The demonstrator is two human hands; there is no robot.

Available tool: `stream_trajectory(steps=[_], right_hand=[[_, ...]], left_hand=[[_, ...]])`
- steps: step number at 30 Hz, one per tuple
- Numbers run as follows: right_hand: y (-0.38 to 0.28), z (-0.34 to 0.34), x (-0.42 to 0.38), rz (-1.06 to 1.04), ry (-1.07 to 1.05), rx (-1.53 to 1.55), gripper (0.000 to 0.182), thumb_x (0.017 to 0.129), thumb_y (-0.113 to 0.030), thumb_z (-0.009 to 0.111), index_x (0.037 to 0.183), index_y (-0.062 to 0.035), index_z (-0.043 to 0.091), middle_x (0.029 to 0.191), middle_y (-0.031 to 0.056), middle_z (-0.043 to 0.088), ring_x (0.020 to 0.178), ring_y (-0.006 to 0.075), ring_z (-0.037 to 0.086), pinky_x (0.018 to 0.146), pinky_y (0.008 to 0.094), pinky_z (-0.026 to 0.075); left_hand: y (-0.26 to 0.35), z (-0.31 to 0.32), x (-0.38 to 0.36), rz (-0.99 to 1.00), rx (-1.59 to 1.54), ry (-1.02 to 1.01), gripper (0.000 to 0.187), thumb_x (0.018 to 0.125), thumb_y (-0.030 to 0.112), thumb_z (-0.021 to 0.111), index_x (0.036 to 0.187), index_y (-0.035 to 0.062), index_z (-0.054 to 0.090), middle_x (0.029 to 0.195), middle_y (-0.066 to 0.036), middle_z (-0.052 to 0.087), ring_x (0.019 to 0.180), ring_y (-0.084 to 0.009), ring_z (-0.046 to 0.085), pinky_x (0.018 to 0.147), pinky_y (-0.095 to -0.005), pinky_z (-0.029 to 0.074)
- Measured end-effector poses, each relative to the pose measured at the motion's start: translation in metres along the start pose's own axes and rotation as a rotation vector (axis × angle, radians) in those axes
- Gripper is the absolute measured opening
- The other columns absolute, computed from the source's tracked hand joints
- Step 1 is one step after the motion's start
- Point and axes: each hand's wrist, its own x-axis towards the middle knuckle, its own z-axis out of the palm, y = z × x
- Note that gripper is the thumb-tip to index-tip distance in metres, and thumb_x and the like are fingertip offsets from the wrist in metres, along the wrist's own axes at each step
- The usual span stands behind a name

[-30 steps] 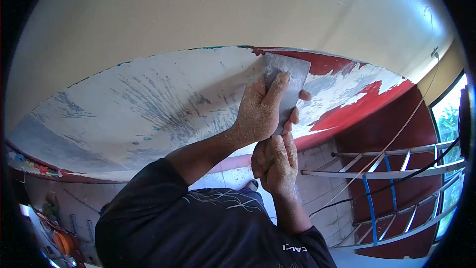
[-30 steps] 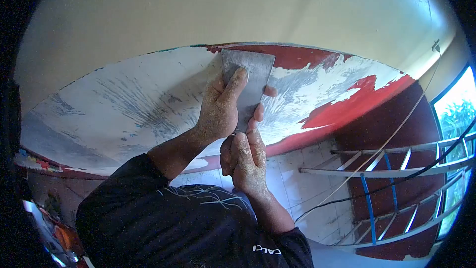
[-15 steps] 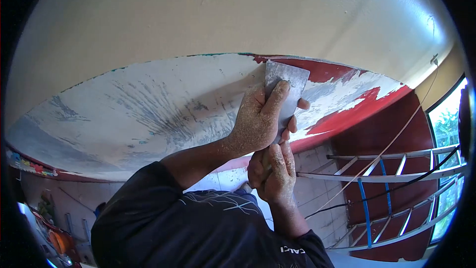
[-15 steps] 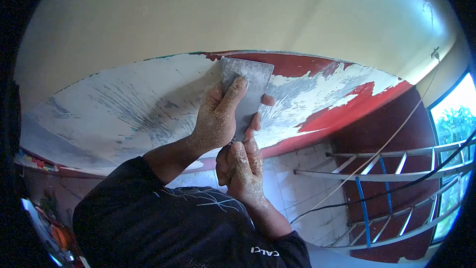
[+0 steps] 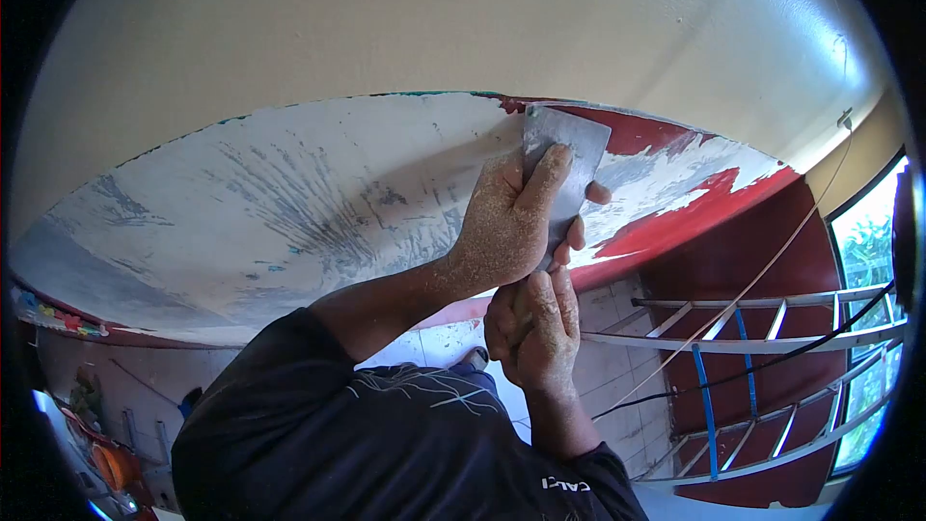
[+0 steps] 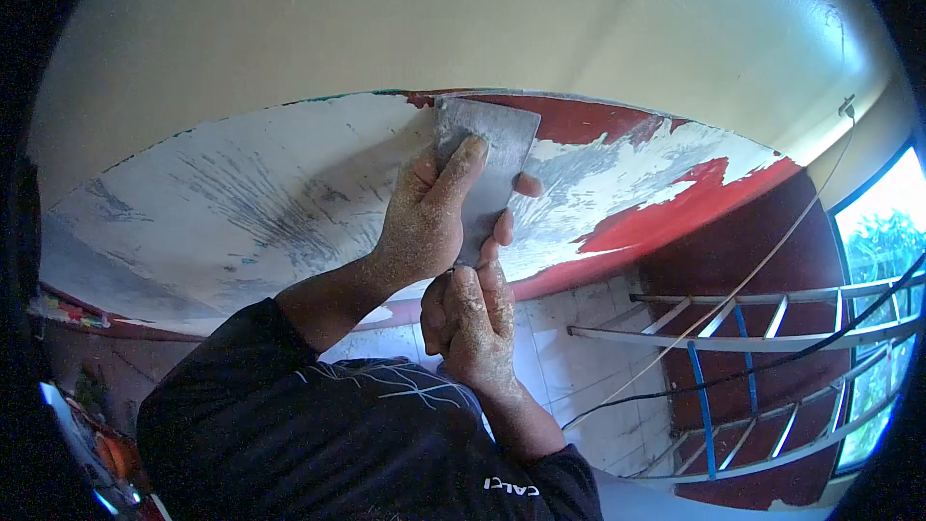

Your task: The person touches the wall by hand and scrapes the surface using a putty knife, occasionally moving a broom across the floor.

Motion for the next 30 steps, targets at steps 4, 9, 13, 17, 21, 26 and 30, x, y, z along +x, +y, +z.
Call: stream_trajectory(steps=[4, 9, 13, 17, 21, 26, 30], right_hand=[[-0.002, 0.007, 0.006, -0.009, 0.017, 0.008, 0.018, 0.1, -0.023, 0.036, 0.106, -0.007, 0.041, 0.061, 0.0083, 0.042, 0.039, 0.0152, 0.038, 0.033, 0.0257, 0.036], [-0.002, 0.002, -0.001, -0.032, 0.007, -0.048, 0.024, 0.1, -0.021, 0.035, 0.119, -0.0065, 0.038, 0.061, 0.0081, 0.043, 0.04, 0.0146, 0.039, 0.033, 0.0246, 0.036], [-0.006, 0.006, 0.006, 0.044, 0.02, -0.075, 0.056, 0.1, -0.02, 0.035, 0.146, -0.0059, 0.005, 0.055, 0.0025, 0.042, 0.04, 0.0089, 0.038, 0.037, 0.0208, 0.033], [-0.006, 0.007, 0.0, 0.022, 0.038, -0.008, 0.06, 0.101, -0.02, 0.034, 0.147, -0.0062, -0.002, 0.057, 0.0042, 0.045, 0.04, 0.0096, 0.039, 0.037, 0.0212, 0.034], [-0.01, 0.01, 0.007, -0.047, 0.008, -0.112, 0.063, 0.101, -0.02, 0.035, 0.147, -0.0093, -0.005, 0.057, 0.0037, 0.044, 0.04, 0.0092, 0.039, 0.037, 0.0204, 0.034], [-0.006, 0.007, 0.005, 0.0, -0.015, -0.011, 0.066, 0.101, -0.021, 0.034, 0.147, -0.0086, -0.011, 0.059, 0.0036, 0.046, 0.041, 0.0087, 0.04, 0.037, 0.0206, 0.035], [-0.009, 0.002, 0.003, 0.051, -0.002, -0.064, 0.066, 0.101, -0.02, 0.034, 0.147, -0.0098, -0.012, 0.057, 0.0026, 0.044, 0.04, 0.0085, 0.039, 0.037, 0.0204, 0.034]], left_hand=[[-0.001, -0.003, 0.0, 0.011, 0.034, -0.002, 0.04, 0.1, 0.033, 0.04, 0.101, -0.0042, 0.054, 0.082, -0.013, 0.066, 0.05, -0.0082, 0.056, 0.038, -0.021, 0.044], [-0.005, -0.002, -0.004, 0.036, 0.05, -0.015, 0.043, 0.1, 0.035, 0.038, 0.106, -0.0044, 0.053, 0.082, -0.013, 0.065, 0.05, -0.0078, 0.056, 0.038, -0.021, 0.043], [0.002, -0.003, 0.0, 0.022, 0.071, -0.025, 0.043, 0.1, 0.034, 0.038, 0.103, -0.0053, 0.054, 0.081, -0.013, 0.065, 0.051, -0.0077, 0.055, 0.039, -0.0214, 0.044], [-0.001, -0.002, -0.001, 0.0, -0.003, -0.017, 0.04, 0.1, 0.035, 0.04, 0.105, -0.003, 0.053, 0.085, -0.013, 0.066, 0.054, -0.0091, 0.057, 0.04, -0.022, 0.045], [0.001, -0.006, 0.001, 0.008, 0.041, -0.038, 0.038, 0.1, 0.035, 0.04, 0.112, 0.001, 0.052, 0.087, -0.013, 0.066, 0.056, -0.0109, 0.059, 0.042, -0.0225, 0.046], [-0.003, -0.008, 0.002, 0.039, 0.02, -0.05, 0.036, 0.1, 0.034, 0.039, 0.111, 0.0019, 0.052, 0.088, -0.013, 0.067, 0.057, -0.011, 0.059, 0.044, -0.0227, 0.047], [0.004, -0.001, -0.001, -0.01, -0.046, -0.017, 0.038, 0.101, 0.031, 0.038, 0.101, -0.0037, 0.052, 0.085, -0.012, 0.066, 0.053, -0.0072, 0.056, 0.04, -0.0199, 0.044]])
